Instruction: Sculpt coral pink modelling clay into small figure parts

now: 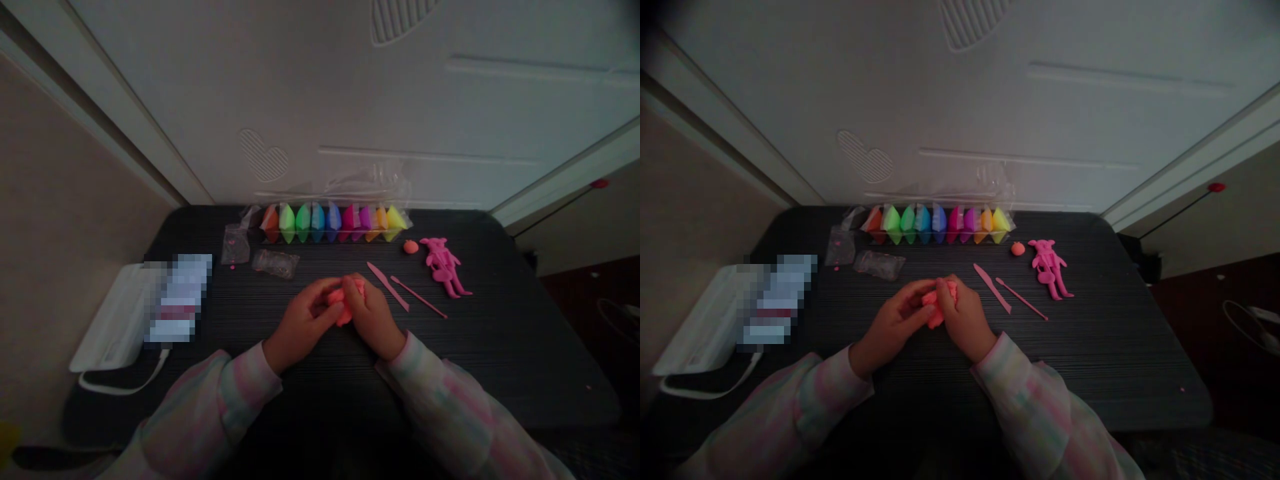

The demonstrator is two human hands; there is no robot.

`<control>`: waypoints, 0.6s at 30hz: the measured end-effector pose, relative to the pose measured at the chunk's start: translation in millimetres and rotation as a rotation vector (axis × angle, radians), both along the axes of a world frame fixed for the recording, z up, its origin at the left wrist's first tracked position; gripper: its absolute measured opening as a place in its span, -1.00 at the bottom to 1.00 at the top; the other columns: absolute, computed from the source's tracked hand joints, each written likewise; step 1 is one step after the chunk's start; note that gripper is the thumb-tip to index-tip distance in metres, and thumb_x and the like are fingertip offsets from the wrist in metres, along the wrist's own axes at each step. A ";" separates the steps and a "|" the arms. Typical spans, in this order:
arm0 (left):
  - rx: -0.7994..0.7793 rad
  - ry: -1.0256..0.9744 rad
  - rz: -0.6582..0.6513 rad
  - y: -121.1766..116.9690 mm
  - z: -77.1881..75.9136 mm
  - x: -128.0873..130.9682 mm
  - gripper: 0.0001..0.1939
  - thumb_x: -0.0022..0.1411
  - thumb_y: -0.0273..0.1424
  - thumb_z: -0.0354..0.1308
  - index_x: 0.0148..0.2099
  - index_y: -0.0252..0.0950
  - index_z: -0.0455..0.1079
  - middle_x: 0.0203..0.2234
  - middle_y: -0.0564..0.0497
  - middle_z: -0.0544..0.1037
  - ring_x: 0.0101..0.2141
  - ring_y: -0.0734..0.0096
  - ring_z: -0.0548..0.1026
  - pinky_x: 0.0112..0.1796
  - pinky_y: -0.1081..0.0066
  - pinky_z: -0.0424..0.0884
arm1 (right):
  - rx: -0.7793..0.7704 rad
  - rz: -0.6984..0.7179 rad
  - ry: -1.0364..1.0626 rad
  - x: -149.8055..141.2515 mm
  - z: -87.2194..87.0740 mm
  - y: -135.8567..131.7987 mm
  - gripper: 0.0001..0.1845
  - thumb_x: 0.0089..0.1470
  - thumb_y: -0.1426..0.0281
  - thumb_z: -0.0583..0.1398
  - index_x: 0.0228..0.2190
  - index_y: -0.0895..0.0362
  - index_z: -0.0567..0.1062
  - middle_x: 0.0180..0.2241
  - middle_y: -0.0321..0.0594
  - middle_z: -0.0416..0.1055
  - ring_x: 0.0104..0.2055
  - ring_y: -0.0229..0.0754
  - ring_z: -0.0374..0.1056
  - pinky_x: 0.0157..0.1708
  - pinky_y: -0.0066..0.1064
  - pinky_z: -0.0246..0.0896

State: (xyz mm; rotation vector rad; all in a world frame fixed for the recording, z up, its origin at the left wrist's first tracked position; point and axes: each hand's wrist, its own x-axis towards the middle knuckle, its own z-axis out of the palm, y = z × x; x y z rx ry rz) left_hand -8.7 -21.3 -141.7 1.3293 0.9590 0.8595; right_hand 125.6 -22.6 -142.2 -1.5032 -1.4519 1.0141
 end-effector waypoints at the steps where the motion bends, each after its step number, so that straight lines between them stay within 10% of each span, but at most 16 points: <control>1: 0.127 0.107 -0.027 -0.9 0.9 -1.2 -0.61 0.09 -0.33 0.13 0.00 -0.25 0.27 -0.14 -0.08 0.43 -0.14 0.29 0.42 -0.13 0.33 0.36 | -0.006 0.008 0.007 0.2 -0.9 -0.1 -0.68 0.13 0.22 -0.03 -0.57 0.09 0.25 -0.64 -0.38 0.24 -0.57 -0.30 0.19 -0.52 -0.46 0.06; 6: 0.604 0.539 -0.070 -2.5 1.1 -5.3 -0.44 0.05 -0.26 0.18 0.08 -0.34 0.17 -0.09 -0.14 0.43 -0.07 0.22 0.38 -0.04 0.26 0.31 | -0.020 0.074 0.033 2.0 -0.7 -1.9 -0.63 0.16 0.18 -0.10 -0.51 0.12 0.29 -0.57 -0.36 0.27 -0.52 -0.31 0.21 -0.49 -0.47 0.12; 18: 0.792 1.001 -0.187 0.4 10.7 -12.4 -0.85 0.15 -0.35 0.05 -0.29 -0.33 0.33 -0.44 -0.04 0.52 -0.38 0.27 0.48 -0.36 0.32 0.39 | 0.058 0.154 -0.198 -1.6 7.2 -6.2 -0.89 0.06 0.34 0.04 -0.42 0.11 0.29 -0.52 -0.33 0.30 -0.49 -0.28 0.24 -0.45 -0.46 0.06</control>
